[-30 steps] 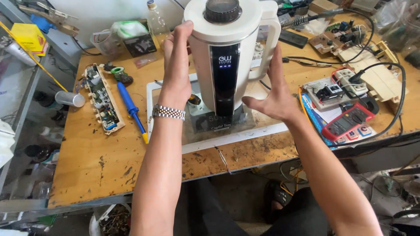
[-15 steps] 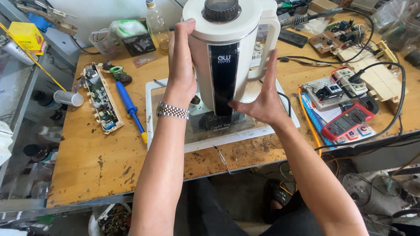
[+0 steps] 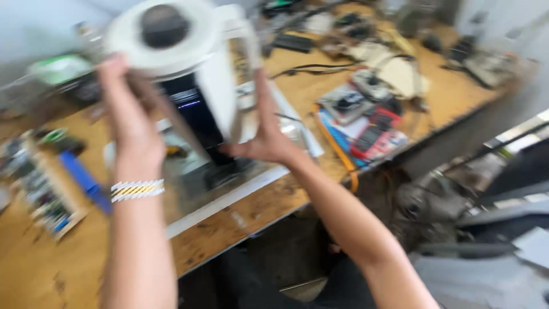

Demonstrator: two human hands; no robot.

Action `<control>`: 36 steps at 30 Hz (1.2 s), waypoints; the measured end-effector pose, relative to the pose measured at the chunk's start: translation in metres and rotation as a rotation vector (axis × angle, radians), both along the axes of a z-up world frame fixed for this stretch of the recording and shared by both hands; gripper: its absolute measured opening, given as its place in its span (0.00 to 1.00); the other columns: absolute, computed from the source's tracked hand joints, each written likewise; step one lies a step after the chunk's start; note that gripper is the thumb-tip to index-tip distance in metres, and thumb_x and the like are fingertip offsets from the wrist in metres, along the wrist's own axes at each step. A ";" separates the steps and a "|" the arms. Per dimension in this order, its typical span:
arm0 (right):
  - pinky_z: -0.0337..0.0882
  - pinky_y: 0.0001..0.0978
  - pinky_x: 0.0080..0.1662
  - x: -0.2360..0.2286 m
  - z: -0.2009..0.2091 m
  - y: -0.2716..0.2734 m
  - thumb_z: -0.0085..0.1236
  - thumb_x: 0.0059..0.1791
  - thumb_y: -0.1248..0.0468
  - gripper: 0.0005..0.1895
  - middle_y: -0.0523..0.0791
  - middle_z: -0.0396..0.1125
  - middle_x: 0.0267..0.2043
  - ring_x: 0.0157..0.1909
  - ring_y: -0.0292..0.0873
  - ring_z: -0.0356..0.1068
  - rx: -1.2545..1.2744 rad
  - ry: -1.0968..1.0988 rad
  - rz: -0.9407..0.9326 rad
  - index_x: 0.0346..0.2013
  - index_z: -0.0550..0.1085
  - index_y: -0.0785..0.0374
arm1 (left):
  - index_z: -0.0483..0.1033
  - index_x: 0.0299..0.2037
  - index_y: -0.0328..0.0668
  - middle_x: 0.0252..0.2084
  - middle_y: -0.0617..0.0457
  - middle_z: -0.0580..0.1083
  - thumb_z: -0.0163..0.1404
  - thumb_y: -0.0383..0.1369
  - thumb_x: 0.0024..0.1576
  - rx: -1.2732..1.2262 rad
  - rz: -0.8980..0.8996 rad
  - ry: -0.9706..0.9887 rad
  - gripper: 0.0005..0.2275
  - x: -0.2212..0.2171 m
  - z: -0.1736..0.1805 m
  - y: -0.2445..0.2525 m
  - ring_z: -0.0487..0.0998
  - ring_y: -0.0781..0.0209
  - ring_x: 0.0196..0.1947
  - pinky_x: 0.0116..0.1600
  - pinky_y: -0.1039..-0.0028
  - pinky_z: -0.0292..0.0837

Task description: The person places a white electric kettle onto a testing base on a cluttered workbench. They press buttons on the kettle's control panel, causing indicator lights to illuminate, and then lift the kettle to inspect the top lid.

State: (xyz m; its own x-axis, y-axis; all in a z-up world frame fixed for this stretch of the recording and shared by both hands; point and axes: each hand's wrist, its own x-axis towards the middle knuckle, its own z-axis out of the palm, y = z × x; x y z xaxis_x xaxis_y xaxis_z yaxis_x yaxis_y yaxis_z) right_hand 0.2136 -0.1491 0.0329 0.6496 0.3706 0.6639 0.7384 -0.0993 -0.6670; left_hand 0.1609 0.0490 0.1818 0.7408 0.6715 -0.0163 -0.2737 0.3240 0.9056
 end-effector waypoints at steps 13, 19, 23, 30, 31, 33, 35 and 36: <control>0.38 0.65 0.84 -0.011 0.026 0.010 0.63 0.37 0.36 0.74 0.55 0.21 0.83 0.86 0.59 0.26 0.131 -0.243 -0.051 0.78 0.25 0.59 | 0.73 0.57 0.64 0.63 0.70 0.75 0.50 0.52 0.56 0.184 -0.217 0.001 0.20 0.022 -0.073 0.075 0.77 0.82 0.67 0.76 0.90 0.73; 0.40 0.62 0.82 -0.010 0.022 0.011 0.66 0.37 0.39 0.74 0.56 0.23 0.83 0.86 0.62 0.26 0.102 -0.183 -0.039 0.78 0.25 0.56 | 0.73 0.49 0.65 0.55 0.71 0.74 0.53 0.51 0.55 0.091 -0.164 0.042 0.14 0.008 -0.047 0.055 0.78 0.83 0.60 0.72 0.89 0.79; 0.38 0.62 0.83 -0.012 0.025 0.010 0.66 0.38 0.38 0.73 0.54 0.22 0.83 0.86 0.60 0.26 0.121 -0.203 -0.027 0.79 0.25 0.54 | 0.69 0.55 0.64 0.65 0.67 0.70 0.48 0.56 0.54 0.249 -0.212 -0.008 0.22 -0.002 -0.038 0.044 0.73 0.79 0.69 0.75 0.87 0.73; 0.36 0.63 0.83 -0.013 0.029 0.003 0.68 0.38 0.39 0.75 0.54 0.19 0.83 0.86 0.60 0.24 0.091 -0.193 0.017 0.78 0.23 0.53 | 0.70 0.55 0.66 0.64 0.68 0.72 0.47 0.56 0.50 0.245 -0.201 0.025 0.23 -0.005 -0.028 0.034 0.75 0.80 0.67 0.71 0.89 0.74; 0.36 0.63 0.83 -0.014 0.029 0.003 0.68 0.38 0.39 0.75 0.54 0.19 0.83 0.86 0.60 0.24 0.089 -0.193 0.018 0.78 0.23 0.53 | 0.70 0.55 0.66 0.64 0.68 0.72 0.47 0.56 0.50 0.244 -0.199 0.026 0.23 -0.007 -0.024 0.030 0.75 0.80 0.67 0.71 0.89 0.74; 0.36 0.62 0.83 -0.016 0.030 0.002 0.67 0.38 0.40 0.73 0.55 0.20 0.83 0.86 0.61 0.24 0.073 -0.152 0.015 0.78 0.24 0.55 | 0.70 0.52 0.66 0.61 0.70 0.72 0.46 0.54 0.52 0.251 -0.169 0.065 0.19 -0.011 -0.015 0.022 0.74 0.82 0.64 0.69 0.91 0.72; 0.36 0.59 0.82 -0.009 0.021 -0.005 0.70 0.37 0.40 0.75 0.55 0.20 0.83 0.86 0.59 0.24 0.053 -0.117 0.010 0.78 0.25 0.56 | 0.69 0.42 0.65 0.44 0.71 0.69 0.50 0.53 0.50 0.139 -0.147 0.027 0.14 -0.003 -0.010 0.012 0.70 0.82 0.45 0.49 0.88 0.62; 0.35 0.57 0.81 -0.007 0.017 -0.002 0.72 0.36 0.41 0.76 0.54 0.20 0.83 0.85 0.58 0.24 0.022 -0.085 0.029 0.78 0.26 0.56 | 0.69 0.32 0.65 0.27 0.73 0.66 0.54 0.53 0.49 0.015 -0.100 -0.015 0.11 -0.007 -0.009 0.013 0.65 0.82 0.26 0.28 0.86 0.51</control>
